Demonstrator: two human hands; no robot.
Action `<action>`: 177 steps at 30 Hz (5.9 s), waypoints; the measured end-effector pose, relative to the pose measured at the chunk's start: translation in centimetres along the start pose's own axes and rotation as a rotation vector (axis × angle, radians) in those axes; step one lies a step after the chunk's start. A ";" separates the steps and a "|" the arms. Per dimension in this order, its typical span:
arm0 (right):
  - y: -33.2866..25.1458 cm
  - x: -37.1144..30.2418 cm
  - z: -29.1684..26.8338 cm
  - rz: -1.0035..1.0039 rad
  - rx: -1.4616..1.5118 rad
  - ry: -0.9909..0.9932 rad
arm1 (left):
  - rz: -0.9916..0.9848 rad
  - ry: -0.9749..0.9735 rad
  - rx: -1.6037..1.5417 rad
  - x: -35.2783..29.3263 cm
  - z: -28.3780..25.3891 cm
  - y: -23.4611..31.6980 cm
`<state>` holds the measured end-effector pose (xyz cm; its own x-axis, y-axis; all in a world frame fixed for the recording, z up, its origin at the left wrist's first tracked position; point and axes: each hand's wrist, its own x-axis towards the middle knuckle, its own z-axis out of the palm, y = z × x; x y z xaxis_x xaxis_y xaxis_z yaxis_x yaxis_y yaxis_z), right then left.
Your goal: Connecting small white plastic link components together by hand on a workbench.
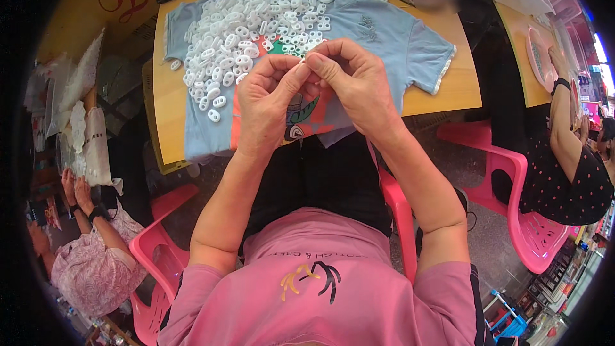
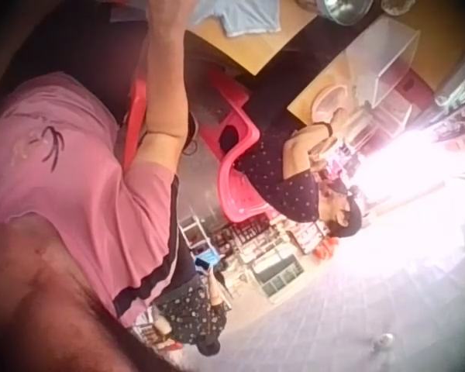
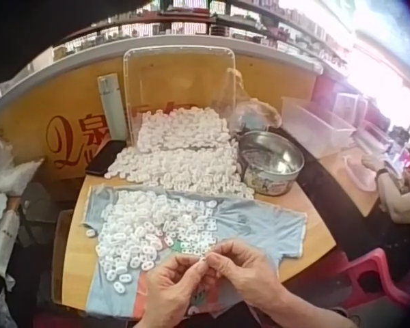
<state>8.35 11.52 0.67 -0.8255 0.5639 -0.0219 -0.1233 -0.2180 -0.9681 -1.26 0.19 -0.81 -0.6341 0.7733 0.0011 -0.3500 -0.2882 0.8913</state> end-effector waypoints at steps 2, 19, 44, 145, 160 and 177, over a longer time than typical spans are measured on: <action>-0.1 0.1 0.0 0.009 -0.001 0.012 | -0.010 -0.007 -0.020 0.1 0.1 0.2; -3.8 2.0 -2.5 -0.604 -1.070 -0.348 | -0.034 -0.077 -0.044 0.1 -0.3 0.2; -4.3 1.7 -3.0 -0.650 -1.155 -0.435 | -0.050 -0.122 0.074 -0.1 -0.3 0.1; -2.8 0.9 -0.2 0.005 -0.206 -0.105 | 0.135 0.052 -0.050 -0.2 -0.2 -0.6; -1.8 0.9 0.2 -0.315 -0.485 -0.068 | 0.114 0.055 0.034 -0.3 0.0 -0.1; -1.7 1.0 -0.3 -0.241 -0.474 -0.064 | 0.100 0.043 0.039 -0.3 -0.1 -0.1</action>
<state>7.92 12.65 2.26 -0.8382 0.5008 0.2157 -0.0630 0.3039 -0.9506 -1.10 -0.01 -0.95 -0.6937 0.7166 0.0725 -0.2564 -0.3398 0.9049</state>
